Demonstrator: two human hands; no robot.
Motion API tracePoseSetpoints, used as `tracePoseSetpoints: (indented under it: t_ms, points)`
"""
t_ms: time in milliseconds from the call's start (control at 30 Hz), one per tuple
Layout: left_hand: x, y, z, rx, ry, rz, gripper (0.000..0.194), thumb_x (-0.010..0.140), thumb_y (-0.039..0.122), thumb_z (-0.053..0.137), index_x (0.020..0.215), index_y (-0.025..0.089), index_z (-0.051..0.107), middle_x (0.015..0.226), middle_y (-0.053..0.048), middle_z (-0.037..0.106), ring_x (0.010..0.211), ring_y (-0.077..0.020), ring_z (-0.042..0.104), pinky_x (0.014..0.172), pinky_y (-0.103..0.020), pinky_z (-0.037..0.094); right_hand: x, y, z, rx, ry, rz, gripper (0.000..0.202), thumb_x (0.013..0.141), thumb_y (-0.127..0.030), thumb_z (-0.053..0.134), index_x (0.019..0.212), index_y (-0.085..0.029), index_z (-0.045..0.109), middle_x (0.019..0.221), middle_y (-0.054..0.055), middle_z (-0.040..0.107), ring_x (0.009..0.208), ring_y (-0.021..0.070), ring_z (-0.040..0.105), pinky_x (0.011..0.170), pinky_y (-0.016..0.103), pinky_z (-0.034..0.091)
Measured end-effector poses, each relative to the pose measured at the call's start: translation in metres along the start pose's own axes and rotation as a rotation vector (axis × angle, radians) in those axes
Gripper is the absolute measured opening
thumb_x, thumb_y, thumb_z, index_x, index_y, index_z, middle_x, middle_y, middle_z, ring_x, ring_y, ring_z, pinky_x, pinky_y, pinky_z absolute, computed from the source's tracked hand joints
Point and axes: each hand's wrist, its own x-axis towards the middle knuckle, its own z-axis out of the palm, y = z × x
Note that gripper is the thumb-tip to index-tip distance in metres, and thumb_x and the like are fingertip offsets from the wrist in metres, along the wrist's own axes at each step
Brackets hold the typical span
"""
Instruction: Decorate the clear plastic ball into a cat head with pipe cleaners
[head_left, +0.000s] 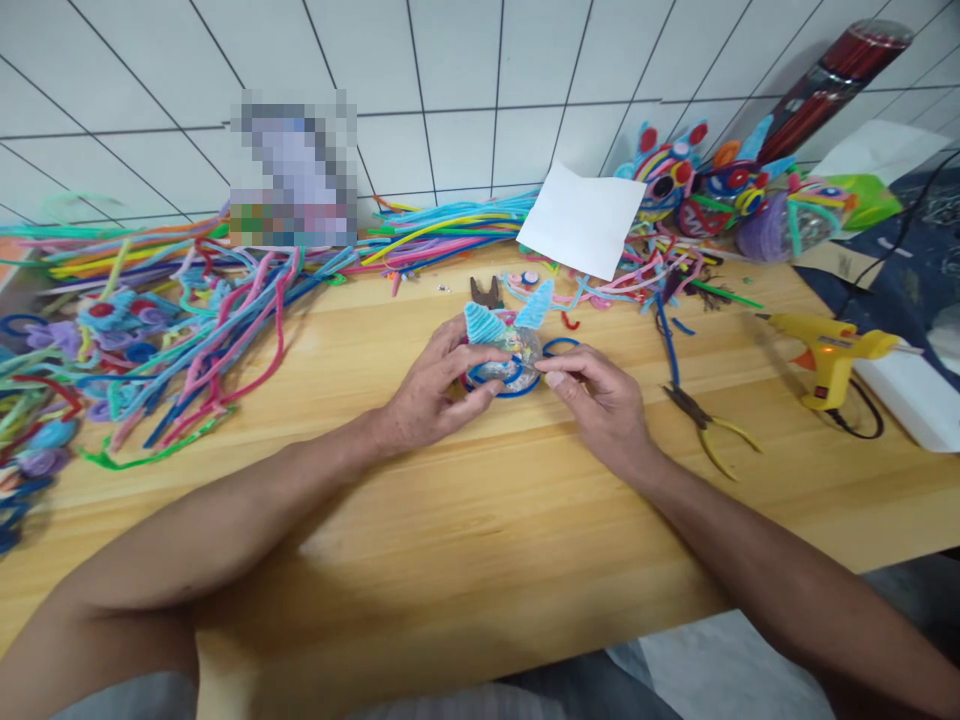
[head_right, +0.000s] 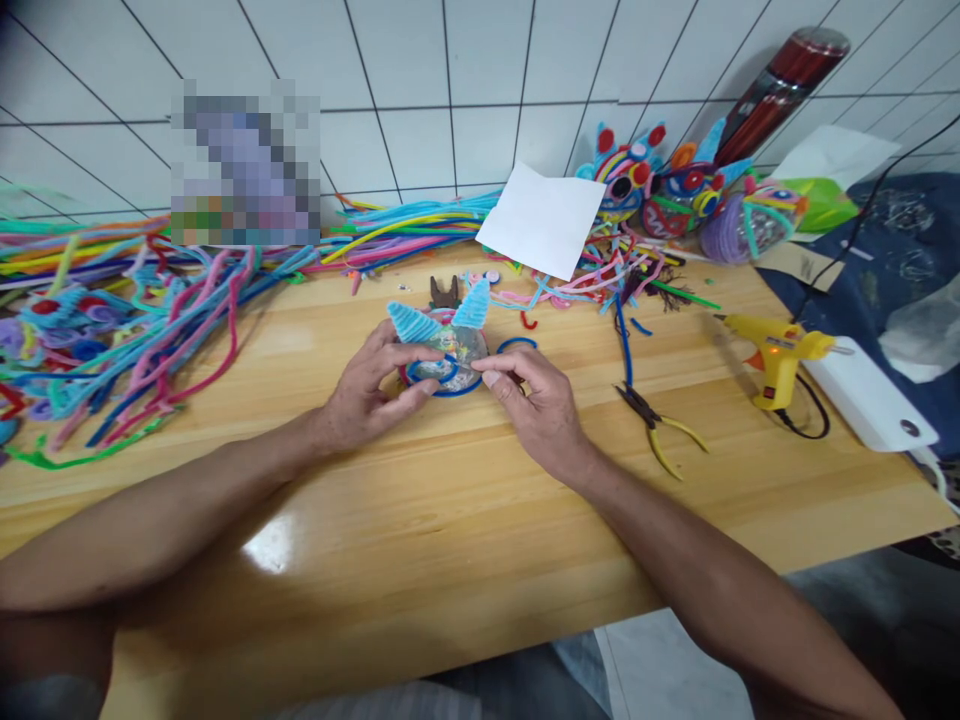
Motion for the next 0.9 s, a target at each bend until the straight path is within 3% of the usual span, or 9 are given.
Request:
tracePoseSetpoints:
  t_ms: [200, 433, 900]
  points:
    - [0.0002, 0.0007, -0.002, 0.018, -0.024, -0.022, 0.032, 0.102, 0.03, 0.073, 0.134, 0.027, 0.067, 0.128, -0.012, 0.072, 0.12, -0.0259, 0.069, 0.102, -0.045, 0.059, 0.0003, -0.001, 0.0, -0.009, -0.008, 0.009, 0.018, 0.106, -0.036, 0.068, 0.107, -0.028, 0.084, 0.088, 0.002, 0.073, 0.082, 0.0192, 0.066, 0.075, 0.035, 0.053]
    - [-0.0002, 0.001, -0.0024, 0.006, -0.036, -0.044, 0.032, 0.103, 0.032, 0.072, 0.134, 0.026, 0.067, 0.14, -0.015, 0.069, 0.131, -0.0281, 0.068, 0.11, -0.049, 0.057, -0.0009, -0.0005, 0.0003, 0.006, 0.003, 0.007, 0.018, 0.105, -0.037, 0.068, 0.106, -0.028, 0.084, 0.088, 0.002, 0.073, 0.082, 0.0191, 0.066, 0.076, 0.035, 0.053]
    - [0.0017, 0.0018, -0.0014, 0.022, -0.004, -0.013, 0.032, 0.102, 0.029, 0.072, 0.133, 0.026, 0.067, 0.132, -0.013, 0.071, 0.122, -0.0257, 0.069, 0.101, -0.043, 0.059, 0.0007, 0.0033, -0.0007, 0.026, -0.016, -0.04, 0.018, 0.106, -0.036, 0.068, 0.106, -0.028, 0.084, 0.088, 0.002, 0.074, 0.083, 0.0191, 0.067, 0.075, 0.035, 0.054]
